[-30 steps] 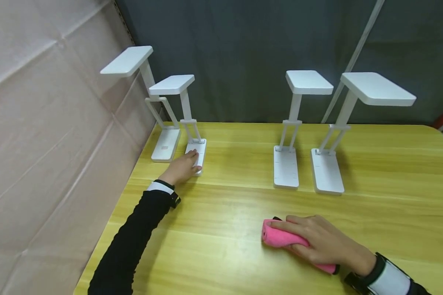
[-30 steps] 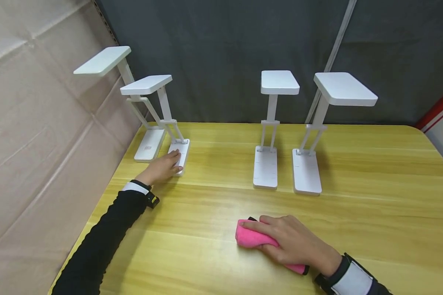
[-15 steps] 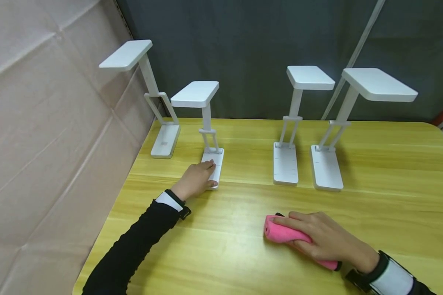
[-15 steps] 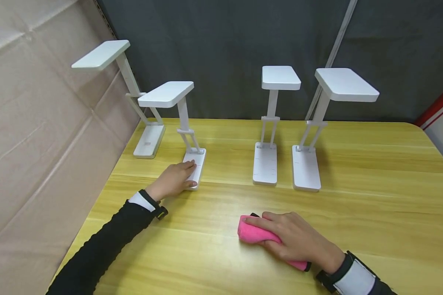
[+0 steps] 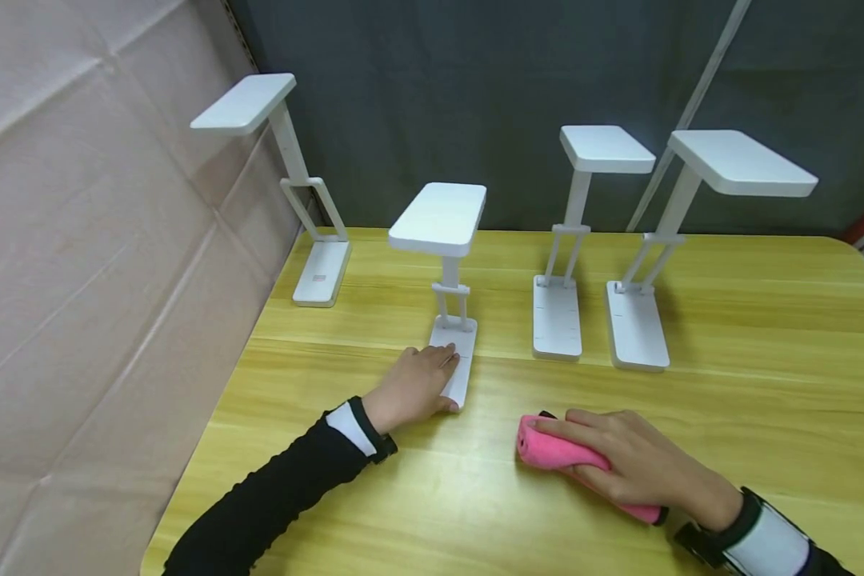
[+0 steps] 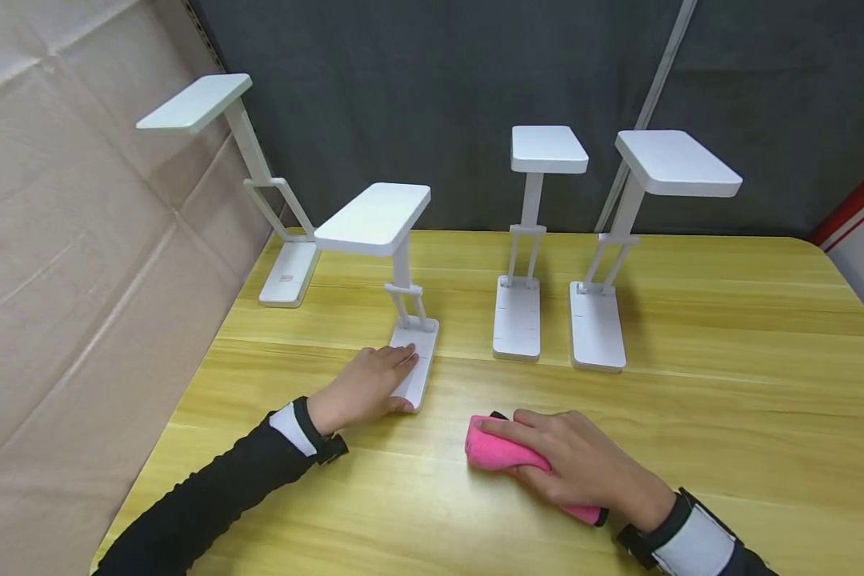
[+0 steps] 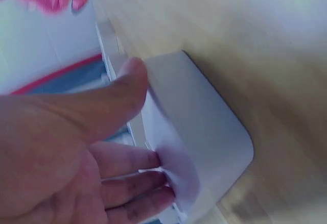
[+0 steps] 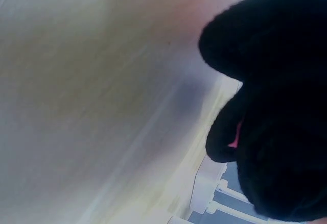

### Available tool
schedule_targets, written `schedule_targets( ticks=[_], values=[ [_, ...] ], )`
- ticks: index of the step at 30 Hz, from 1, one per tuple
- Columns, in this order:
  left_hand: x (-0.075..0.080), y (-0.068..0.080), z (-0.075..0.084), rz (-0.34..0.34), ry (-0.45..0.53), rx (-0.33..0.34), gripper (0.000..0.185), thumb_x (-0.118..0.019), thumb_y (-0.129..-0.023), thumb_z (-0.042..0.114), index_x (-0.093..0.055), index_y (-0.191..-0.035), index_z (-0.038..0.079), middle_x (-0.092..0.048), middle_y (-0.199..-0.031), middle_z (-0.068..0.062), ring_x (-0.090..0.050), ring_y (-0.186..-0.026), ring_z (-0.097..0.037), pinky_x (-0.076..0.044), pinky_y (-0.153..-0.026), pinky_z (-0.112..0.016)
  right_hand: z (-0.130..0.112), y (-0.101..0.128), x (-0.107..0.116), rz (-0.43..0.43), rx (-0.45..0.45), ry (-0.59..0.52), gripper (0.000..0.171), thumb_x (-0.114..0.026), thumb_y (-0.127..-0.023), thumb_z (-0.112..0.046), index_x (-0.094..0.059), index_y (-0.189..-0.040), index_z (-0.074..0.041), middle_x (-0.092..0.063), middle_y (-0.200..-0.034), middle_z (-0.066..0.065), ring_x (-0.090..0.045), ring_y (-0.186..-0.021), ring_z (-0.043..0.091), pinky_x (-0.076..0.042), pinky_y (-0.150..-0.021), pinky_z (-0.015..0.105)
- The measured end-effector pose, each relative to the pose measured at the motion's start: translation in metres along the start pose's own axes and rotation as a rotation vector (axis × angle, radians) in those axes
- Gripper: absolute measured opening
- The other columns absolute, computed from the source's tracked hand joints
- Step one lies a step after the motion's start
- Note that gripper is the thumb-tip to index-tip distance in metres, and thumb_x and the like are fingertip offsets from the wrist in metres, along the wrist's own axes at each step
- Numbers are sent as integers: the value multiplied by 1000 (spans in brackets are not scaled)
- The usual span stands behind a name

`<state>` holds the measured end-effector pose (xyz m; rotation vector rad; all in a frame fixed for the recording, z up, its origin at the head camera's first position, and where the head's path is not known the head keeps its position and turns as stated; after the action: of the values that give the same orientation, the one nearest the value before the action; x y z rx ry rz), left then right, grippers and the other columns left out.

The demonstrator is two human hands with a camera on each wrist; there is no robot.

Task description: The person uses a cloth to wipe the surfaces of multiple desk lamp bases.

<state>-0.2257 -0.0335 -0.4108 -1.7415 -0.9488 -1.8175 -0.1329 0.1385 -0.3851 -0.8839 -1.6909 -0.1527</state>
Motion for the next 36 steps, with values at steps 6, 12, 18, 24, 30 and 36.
schedule_targets(
  ticks=[6,12,18,24,30,36],
  values=[
    [4,2,31,89,-134,-48,77,-64,-80,60,-58,-131,2,-55,-133,-11,-54,-117,-23,-42,-90,-37,-2,-2,3,26,25,10,68,-71,-69,-11,-57,-134,-22,-48,-87,-14,-30,-57,-5,-27,-53,9],
    [2,-1,56,128,-223,-76,80,-59,-79,68,-61,-128,5,-57,-130,-9,-55,-113,-19,-42,-87,-33,3,0,1,5,-9,5,68,-73,-69,-11,-57,-134,-22,-51,-87,-13,-31,-56,-5,-28,-51,11],
    [4,-5,75,168,-267,-86,82,-56,-78,71,-63,-126,6,-59,-128,-7,-56,-109,-16,-40,-82,-28,6,1,0,10,-16,-10,65,-74,-68,-11,-60,-130,-20,-51,-87,-13,-33,-58,-5,-30,-51,11],
    [6,-6,81,222,-311,-100,83,-54,-77,74,-65,-124,6,-61,-125,-6,-58,-105,-16,-40,-84,-29,8,2,0,10,-18,-1,67,-73,-68,-11,-58,-132,-21,-50,-87,-13,-32,-57,-5,-29,-52,11],
    [5,-8,82,251,-308,-116,83,-54,-76,75,-65,-123,7,-61,-124,-6,-58,-104,-16,-39,-88,-32,15,1,0,-1,-36,-5,69,-73,-68,-10,-57,-134,-22,-56,-90,-10,-31,-56,-6,-30,-52,11],
    [12,-2,88,323,-284,-135,84,-56,-74,74,-66,-121,6,-62,-122,-6,-58,-103,-16,-39,-90,-33,13,3,3,-2,-51,-30,69,-73,-70,-11,-56,-135,-22,-52,-87,-14,-33,-56,-7,-30,-50,9]
  ],
)
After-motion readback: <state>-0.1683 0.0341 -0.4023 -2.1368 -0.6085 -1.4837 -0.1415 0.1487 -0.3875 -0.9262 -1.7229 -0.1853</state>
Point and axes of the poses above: each hand's wrist, its own y-axis away from the middle knuckle, its own x-axis out of the back of the hand, z = x × y, the point moved 9 cm from there along -y, towards the middle knuckle
